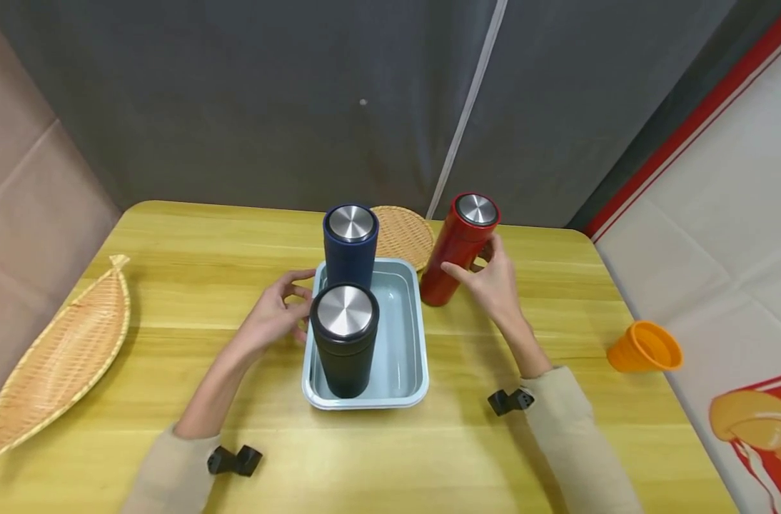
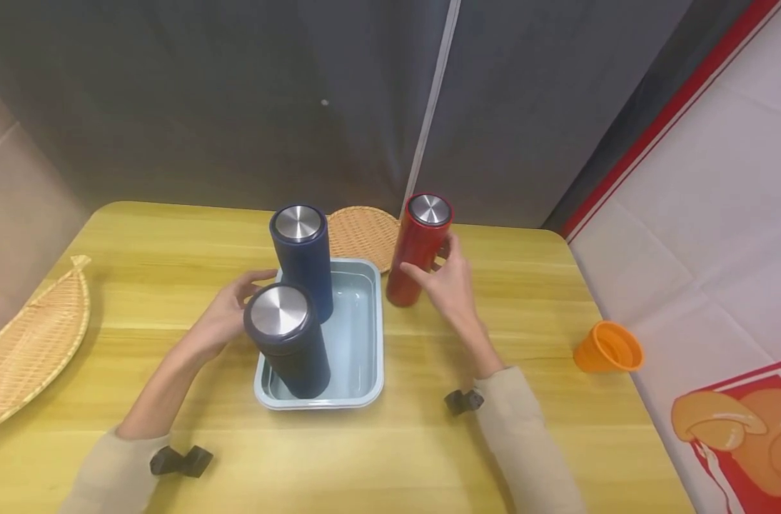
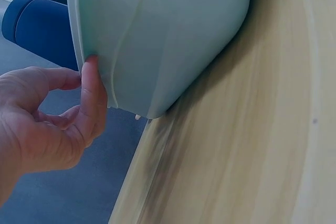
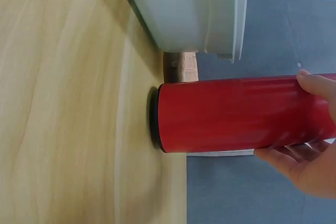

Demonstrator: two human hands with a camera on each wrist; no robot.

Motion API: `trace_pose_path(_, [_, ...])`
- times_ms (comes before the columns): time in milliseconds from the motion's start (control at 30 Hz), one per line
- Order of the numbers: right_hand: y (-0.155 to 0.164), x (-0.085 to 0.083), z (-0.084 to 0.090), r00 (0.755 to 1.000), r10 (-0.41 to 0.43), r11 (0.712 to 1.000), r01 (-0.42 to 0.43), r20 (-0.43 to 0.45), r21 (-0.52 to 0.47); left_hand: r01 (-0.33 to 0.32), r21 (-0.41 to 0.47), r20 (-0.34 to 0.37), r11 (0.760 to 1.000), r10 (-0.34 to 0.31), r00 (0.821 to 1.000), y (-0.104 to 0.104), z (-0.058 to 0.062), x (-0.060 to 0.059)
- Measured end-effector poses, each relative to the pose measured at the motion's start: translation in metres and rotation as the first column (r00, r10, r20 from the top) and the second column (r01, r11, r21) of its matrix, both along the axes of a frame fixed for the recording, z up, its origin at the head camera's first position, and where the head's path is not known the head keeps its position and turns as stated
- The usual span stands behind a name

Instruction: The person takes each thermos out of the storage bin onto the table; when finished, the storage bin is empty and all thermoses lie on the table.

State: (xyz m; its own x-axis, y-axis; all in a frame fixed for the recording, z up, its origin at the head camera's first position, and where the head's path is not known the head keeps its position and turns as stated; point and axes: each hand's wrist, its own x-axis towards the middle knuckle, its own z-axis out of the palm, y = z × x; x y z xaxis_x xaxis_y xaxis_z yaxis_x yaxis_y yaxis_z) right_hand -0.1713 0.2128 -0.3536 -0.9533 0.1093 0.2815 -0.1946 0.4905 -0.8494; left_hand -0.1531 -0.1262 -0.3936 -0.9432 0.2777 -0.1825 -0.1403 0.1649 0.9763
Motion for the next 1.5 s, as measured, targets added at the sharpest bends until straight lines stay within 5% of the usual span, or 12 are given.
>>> trace_pose_path(233, [-0.013, 0.012, 0.02, 1.0, 0.013, 1.0, -0.013, 0.018, 0.0, 0.029, 0.019, 0.003, 0.999, -0.029, 1.0, -0.003, 0.0, -0.003])
trace_pose_path(567, [0.004, -0.004, -0.006, 1.0, 0.005, 1.0, -0.005, 0.01, 0.004, 0.031, 0.026, 0.005, 0.999, -0.031, 0.999, -0.004, 0.0, -0.004])
trace_pose_path(1200, [0.006, -0.005, -0.012, 0.997, 0.071, 0.997, -0.071, -0.002, -0.021, 0.023, 0.045, 0.005, 0.999, -0.023, 1.0, -0.005, -0.003, -0.003])
trace_pose_path(1500, [-0.005, 0.019, 0.01, 0.996, 0.081, 0.994, -0.078, 0.036, -0.08, 0.027, 0.054, 0.001, 0.998, -0.027, 1.0, -0.005, -0.004, -0.004])
